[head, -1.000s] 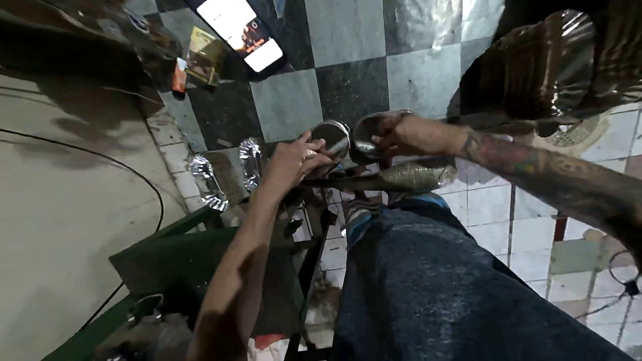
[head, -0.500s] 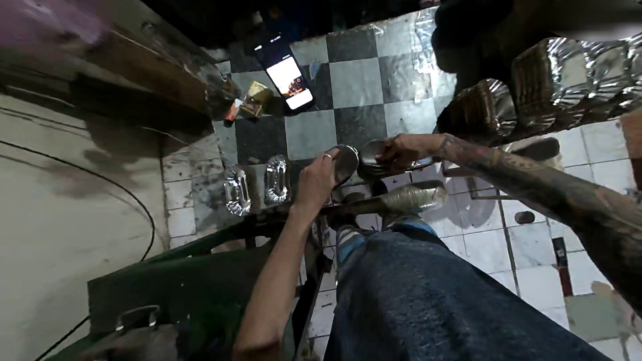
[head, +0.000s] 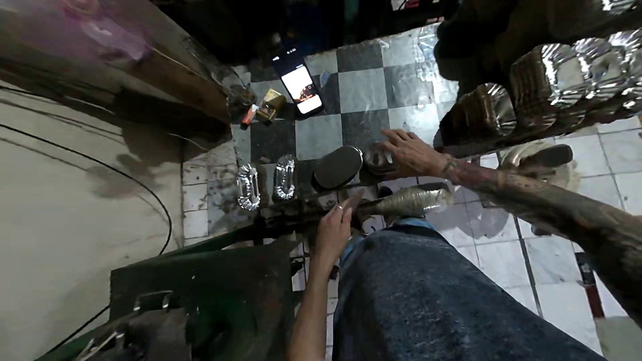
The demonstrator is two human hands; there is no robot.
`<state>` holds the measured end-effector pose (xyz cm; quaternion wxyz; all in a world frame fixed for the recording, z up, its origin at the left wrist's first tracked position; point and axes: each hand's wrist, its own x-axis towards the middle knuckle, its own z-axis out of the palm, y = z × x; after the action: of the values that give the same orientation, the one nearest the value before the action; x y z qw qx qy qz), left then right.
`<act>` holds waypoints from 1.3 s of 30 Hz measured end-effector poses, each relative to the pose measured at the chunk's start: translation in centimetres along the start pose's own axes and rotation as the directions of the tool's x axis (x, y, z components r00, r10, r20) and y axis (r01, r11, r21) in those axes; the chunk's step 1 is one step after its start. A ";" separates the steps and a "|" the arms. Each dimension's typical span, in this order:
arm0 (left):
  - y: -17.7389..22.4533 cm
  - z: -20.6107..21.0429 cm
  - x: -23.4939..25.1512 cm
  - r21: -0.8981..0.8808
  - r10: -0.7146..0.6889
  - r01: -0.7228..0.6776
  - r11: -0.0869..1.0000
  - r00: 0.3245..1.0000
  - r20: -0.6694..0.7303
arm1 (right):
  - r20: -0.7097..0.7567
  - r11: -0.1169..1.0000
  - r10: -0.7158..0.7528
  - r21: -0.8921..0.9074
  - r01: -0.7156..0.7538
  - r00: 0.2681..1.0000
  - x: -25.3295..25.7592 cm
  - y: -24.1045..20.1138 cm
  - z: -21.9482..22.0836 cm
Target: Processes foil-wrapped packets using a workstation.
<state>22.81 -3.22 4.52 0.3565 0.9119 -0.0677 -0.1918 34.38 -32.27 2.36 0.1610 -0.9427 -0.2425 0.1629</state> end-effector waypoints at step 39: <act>6.3 2.9 -4.3 -0.998 -0.055 0.046 0.043 0.998 0.044 | 0.097 -0.199 0.014 0.976 -0.092 0.995 -10.0 -11.2 -2.1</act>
<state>17.74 -8.59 8.14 0.8808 0.4154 0.1166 -0.1949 22.37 -28.51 10.83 0.8177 -0.4776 0.0080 0.3213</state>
